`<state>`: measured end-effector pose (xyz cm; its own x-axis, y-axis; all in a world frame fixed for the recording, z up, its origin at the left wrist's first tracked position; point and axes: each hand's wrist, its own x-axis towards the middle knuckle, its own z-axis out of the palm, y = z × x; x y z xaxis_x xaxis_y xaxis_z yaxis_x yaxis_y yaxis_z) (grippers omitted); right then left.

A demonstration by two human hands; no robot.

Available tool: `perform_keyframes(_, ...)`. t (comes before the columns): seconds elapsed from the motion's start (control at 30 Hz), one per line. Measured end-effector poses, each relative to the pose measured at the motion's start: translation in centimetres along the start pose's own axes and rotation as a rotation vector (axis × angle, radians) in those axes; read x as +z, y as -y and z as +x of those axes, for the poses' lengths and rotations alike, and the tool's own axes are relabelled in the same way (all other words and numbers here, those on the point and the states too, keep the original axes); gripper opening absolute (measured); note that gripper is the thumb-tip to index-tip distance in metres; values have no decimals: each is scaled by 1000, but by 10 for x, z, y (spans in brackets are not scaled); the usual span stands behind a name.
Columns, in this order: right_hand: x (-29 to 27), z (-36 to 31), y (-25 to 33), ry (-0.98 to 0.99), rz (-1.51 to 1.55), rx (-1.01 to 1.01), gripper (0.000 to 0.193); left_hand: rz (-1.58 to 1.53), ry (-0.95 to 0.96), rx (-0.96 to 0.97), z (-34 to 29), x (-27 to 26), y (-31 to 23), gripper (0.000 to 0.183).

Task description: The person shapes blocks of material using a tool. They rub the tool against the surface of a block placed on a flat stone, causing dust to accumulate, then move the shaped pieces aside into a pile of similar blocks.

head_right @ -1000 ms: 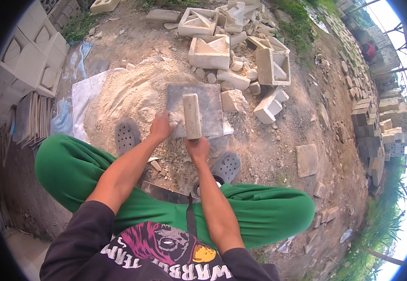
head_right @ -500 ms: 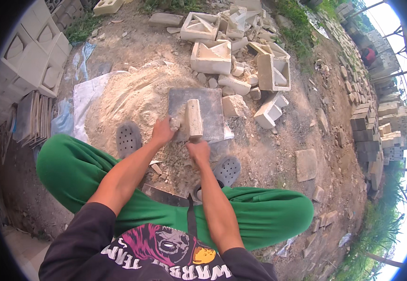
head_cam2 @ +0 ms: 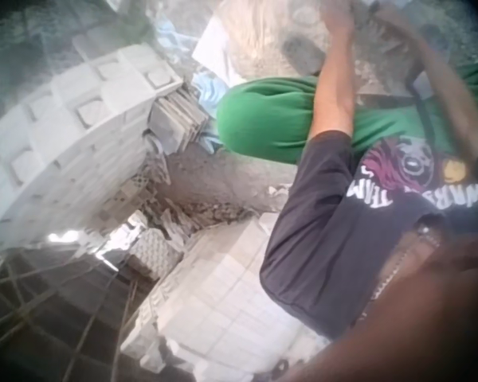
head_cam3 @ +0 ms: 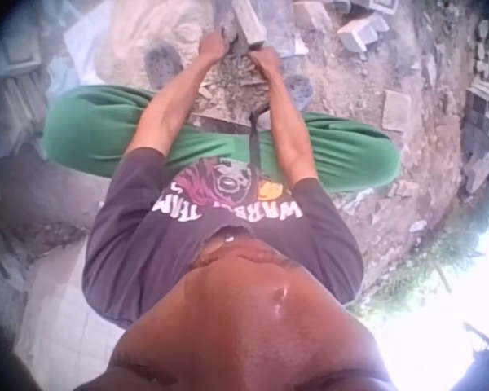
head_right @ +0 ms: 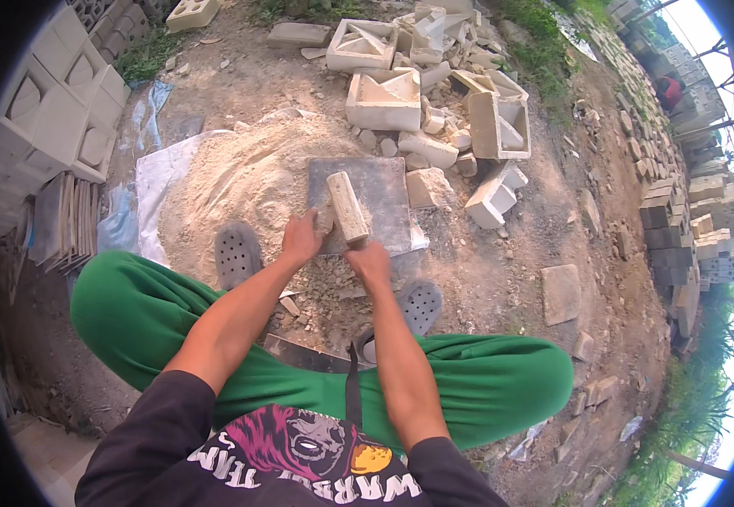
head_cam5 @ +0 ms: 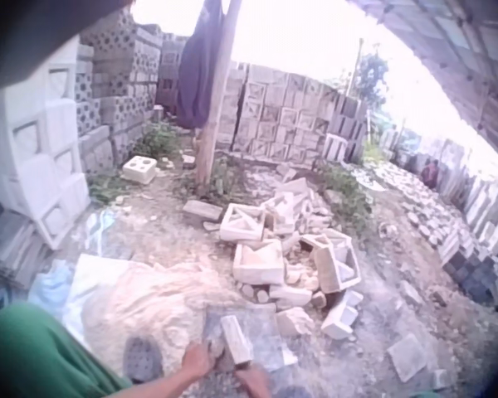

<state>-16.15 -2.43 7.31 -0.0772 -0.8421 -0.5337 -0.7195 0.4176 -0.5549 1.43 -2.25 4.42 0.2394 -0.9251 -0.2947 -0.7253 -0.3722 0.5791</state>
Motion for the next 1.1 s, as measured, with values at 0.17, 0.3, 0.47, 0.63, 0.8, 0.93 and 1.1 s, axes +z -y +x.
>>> perform_keyframes(0.17,0,-8,-9,-56,65,-104,45,-6,24,-19,-5,-8,-15,53)
perform_keyframes(0.3,-5,4,-6,21,5,66,44,-25,20,-5,1,-6,-11,49)
perform_keyframes(0.47,-33,-9,24,-44,208,38,43,-27,19,128,24,5,-2,38)
perform_keyframes(0.63,-66,-30,60,-368,298,-263,28,-89,-16,67,31,11,-9,53)
perform_keyframes(0.8,-28,-13,38,-518,268,-539,27,-229,-58,37,34,11,-5,36)
perform_keyframes(0.93,19,-7,-14,-344,300,-123,35,-186,-60,94,41,17,3,38)
perform_keyframes(1.1,-13,-2,-6,-270,436,16,30,-183,-34,83,43,18,10,39)
